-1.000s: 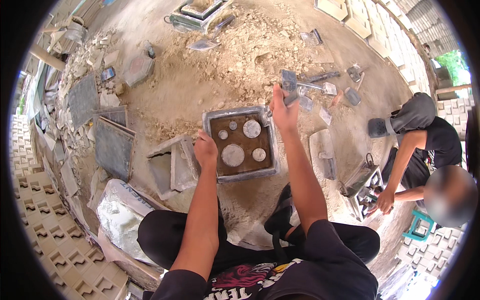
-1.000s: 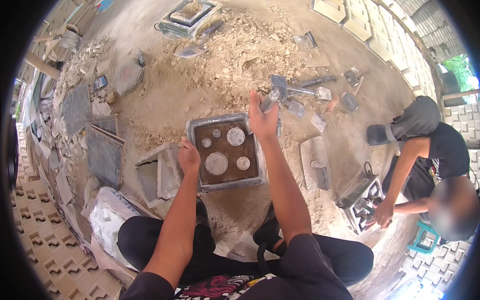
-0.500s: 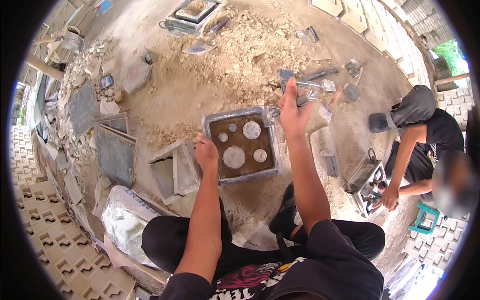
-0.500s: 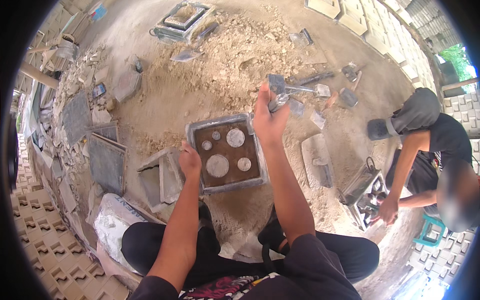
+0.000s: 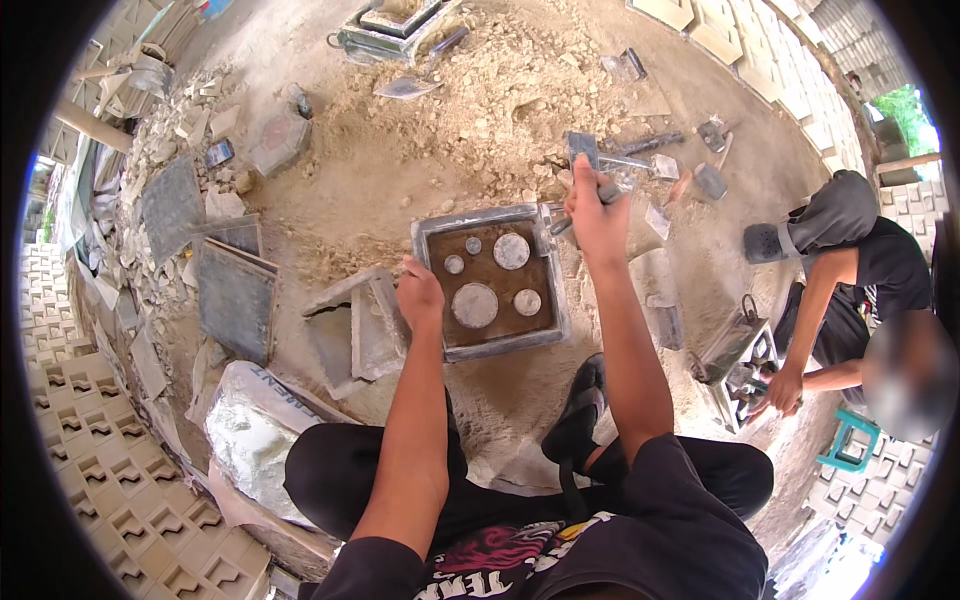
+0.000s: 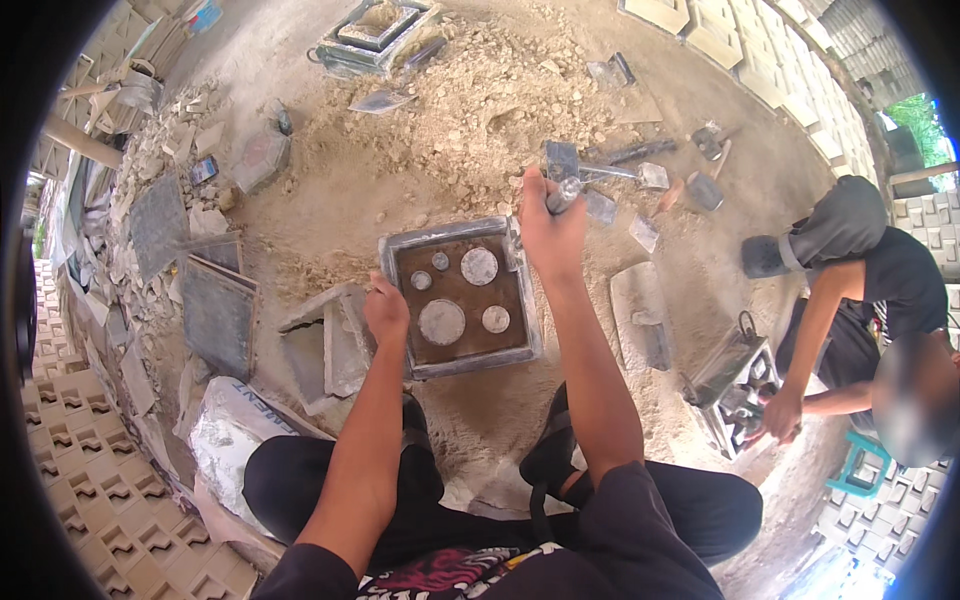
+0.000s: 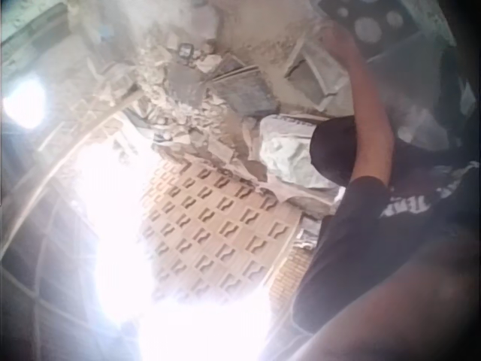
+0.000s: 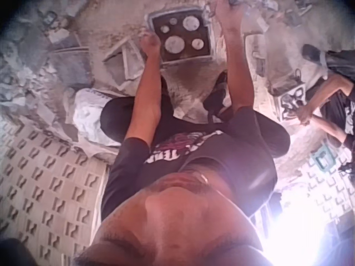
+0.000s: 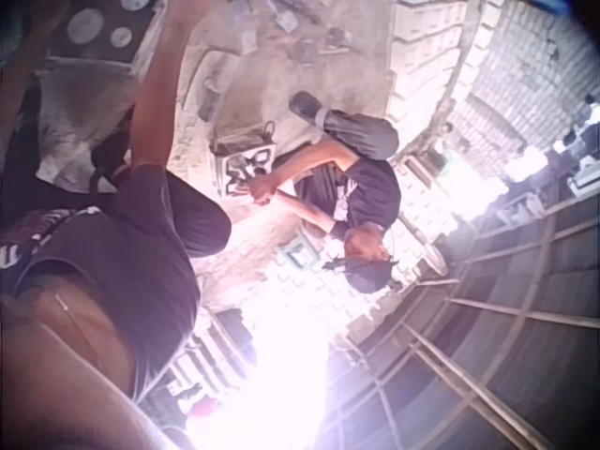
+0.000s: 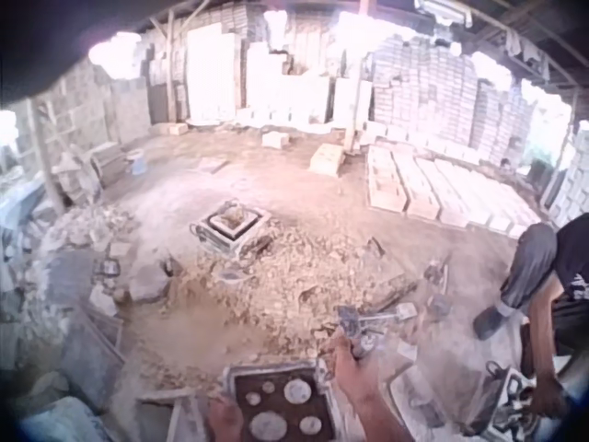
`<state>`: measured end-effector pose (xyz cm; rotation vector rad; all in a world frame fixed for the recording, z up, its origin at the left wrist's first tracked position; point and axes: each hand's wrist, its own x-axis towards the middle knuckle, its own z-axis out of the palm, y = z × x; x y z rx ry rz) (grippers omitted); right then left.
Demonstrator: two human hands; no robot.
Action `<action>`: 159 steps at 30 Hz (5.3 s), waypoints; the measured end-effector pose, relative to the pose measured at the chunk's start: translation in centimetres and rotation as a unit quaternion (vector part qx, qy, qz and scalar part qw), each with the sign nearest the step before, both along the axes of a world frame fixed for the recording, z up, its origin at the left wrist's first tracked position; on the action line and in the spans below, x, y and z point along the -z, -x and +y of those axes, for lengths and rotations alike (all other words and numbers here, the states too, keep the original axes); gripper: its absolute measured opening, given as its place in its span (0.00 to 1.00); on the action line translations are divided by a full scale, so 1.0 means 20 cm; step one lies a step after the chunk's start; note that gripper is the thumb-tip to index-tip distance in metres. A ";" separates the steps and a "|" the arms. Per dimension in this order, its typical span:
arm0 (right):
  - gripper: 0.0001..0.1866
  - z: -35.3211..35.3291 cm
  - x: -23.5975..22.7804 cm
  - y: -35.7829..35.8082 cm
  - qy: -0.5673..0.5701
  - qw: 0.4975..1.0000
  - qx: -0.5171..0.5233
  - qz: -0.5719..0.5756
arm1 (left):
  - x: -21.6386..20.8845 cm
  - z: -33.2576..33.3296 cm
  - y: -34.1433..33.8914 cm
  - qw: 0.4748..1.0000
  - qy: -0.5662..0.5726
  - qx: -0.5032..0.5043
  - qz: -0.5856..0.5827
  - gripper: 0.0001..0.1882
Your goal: The person is manufacturing paving stones by using a tool to smooth material into circular molds within a square frame, then lifting and moving a finished stone slab.
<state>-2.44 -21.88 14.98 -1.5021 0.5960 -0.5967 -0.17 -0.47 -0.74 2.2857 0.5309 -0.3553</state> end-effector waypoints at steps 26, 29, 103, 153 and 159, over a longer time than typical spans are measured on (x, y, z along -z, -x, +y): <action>0.26 0.12 0.07 0.31 0.062 0.996 0.029 0.059 | -0.02 -0.04 0.01 1.000 -0.001 0.007 0.003 0.38; 0.25 0.20 -0.13 0.38 0.035 0.999 0.031 -0.004 | 0.00 0.02 -0.02 1.000 0.000 0.017 0.003 0.39; 0.29 0.12 -0.10 0.25 0.023 0.996 0.057 -0.065 | -0.07 0.02 0.00 1.000 -0.005 -0.006 0.028 0.36; 0.29 0.13 -0.10 0.34 0.078 0.997 0.025 -0.016 | -0.07 0.00 -0.02 0.999 -0.006 0.001 0.051 0.35; 0.27 0.13 -0.14 0.37 0.044 0.997 0.036 -0.044 | -0.08 0.02 -0.01 0.999 0.008 -0.011 0.047 0.35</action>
